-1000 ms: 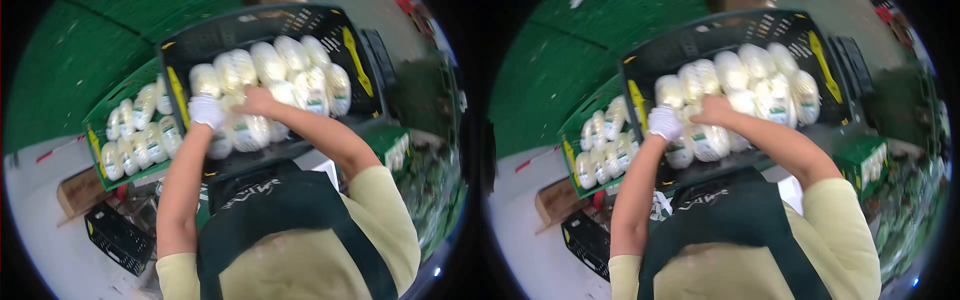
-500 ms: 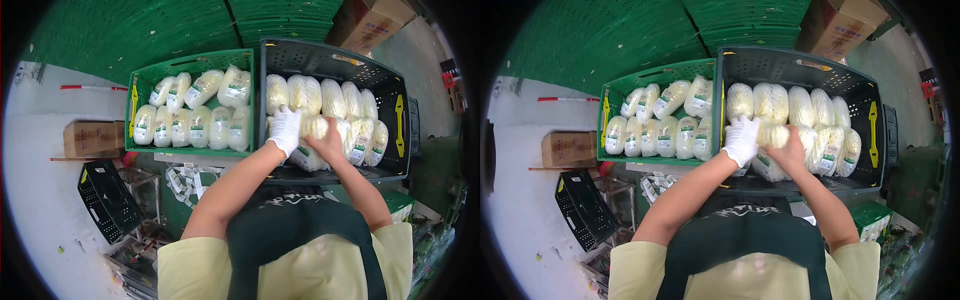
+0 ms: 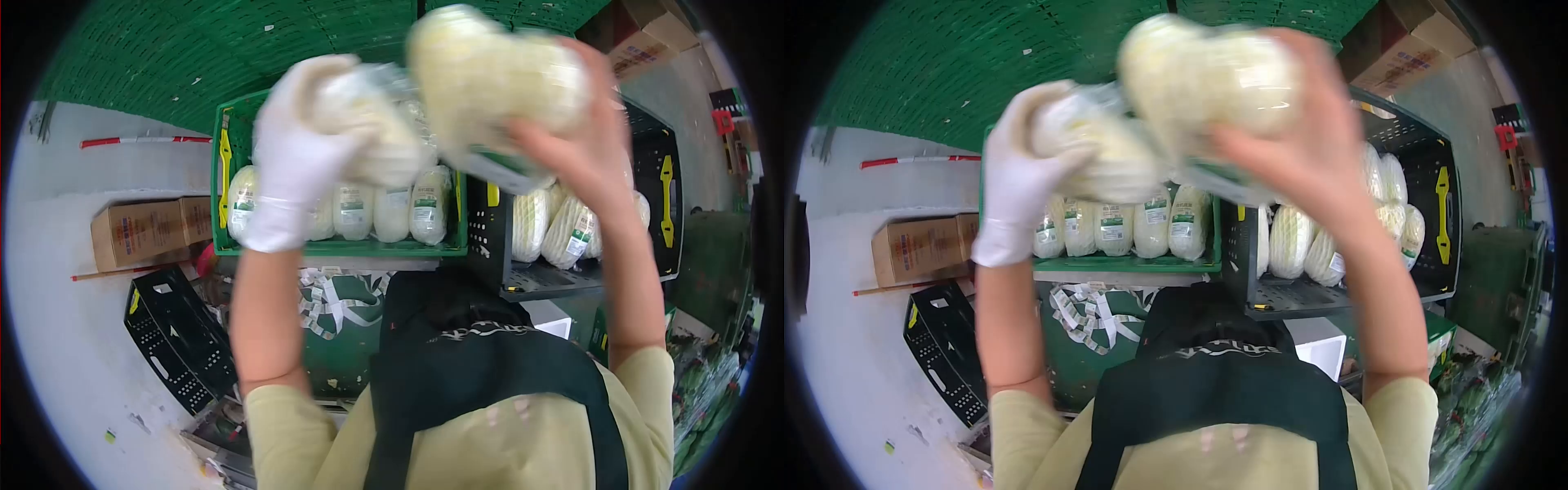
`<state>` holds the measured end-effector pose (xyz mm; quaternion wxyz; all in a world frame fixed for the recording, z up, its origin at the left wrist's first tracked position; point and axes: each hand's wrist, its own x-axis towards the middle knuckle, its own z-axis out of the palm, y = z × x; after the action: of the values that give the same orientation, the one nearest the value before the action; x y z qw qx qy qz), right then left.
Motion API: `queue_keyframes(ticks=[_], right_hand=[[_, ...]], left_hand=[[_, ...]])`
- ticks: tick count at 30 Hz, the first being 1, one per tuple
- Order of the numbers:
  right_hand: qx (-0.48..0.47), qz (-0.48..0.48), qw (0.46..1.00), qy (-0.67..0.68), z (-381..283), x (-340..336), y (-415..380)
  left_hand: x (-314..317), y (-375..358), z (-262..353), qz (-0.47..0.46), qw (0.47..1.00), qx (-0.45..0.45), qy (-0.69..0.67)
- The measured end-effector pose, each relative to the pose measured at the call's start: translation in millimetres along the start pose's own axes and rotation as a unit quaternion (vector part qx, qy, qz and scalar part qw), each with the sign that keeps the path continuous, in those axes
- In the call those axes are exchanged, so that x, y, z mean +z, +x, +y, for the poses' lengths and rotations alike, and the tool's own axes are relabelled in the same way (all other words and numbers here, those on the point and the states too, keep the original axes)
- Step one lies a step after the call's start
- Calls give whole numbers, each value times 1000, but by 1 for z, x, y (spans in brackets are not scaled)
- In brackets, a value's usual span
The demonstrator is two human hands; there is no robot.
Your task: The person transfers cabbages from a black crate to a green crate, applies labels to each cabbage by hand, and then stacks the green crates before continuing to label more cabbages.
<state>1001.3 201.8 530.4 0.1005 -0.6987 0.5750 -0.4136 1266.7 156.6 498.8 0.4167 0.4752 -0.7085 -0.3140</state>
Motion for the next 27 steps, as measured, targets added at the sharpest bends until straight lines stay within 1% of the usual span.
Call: queue_keyframes(ticks=[1,2,3,4,5,6,7,8,9,10,11,12,14,17,18,20,21,24,26,27], right_hand=[[29,-38,998,43,0,39,5],[78,-97,990,67,0,77,8],[104,-148,979,90,7,117,7],[141,-205,957,149,12,155,2],[163,-235,942,174,19,193,-7],[206,-283,914,205,23,224,-15],[226,-303,896,235,29,256,-26],[241,-334,875,256,33,281,-35],[265,-358,847,290,37,305,-46],[299,-370,825,305,45,332,-62],[332,-383,800,322,52,352,-75],[335,-382,783,360,60,358,-86],[338,-365,750,436,77,359,-105],[358,-361,785,354,86,383,-128],[340,-384,802,306,85,383,-126],[314,-421,840,137,66,362,-107],[300,-434,848,50,56,352,-102],[250,-434,866,11,48,344,-99],[141,-430,891,34,29,309,-77],[89,-408,907,49,21,287,-69]], left_hand=[[-26,4,-14,-35,998,-56,19],[-45,6,-39,-57,990,-118,59],[-58,8,-72,-78,975,-180,100],[-70,10,-101,-112,954,-236,147],[-80,10,-131,-143,926,-291,194],[-86,10,-159,-179,901,-312,244],[-89,9,-189,-217,871,-329,293],[-86,8,-231,-314,814,-300,385],[-78,7,-277,-407,741,-261,467],[-71,4,-306,-488,653,-218,537],[-69,-2,-317,-456,717,-255,462],[-68,-12,-322,-419,770,-291,383],[-69,-27,-327,-334,847,-351,218],[-59,-65,-332,-297,887,-236,262],[-52,-77,-333,-221,924,-263,171],[-56,-78,-330,-227,912,-286,186],[-58,-79,-327,-231,906,-297,193],[-57,-88,-315,-258,874,-288,295],[-45,-105,-308,-171,909,-257,280],[-41,-116,-317,-133,919,-256,268]])
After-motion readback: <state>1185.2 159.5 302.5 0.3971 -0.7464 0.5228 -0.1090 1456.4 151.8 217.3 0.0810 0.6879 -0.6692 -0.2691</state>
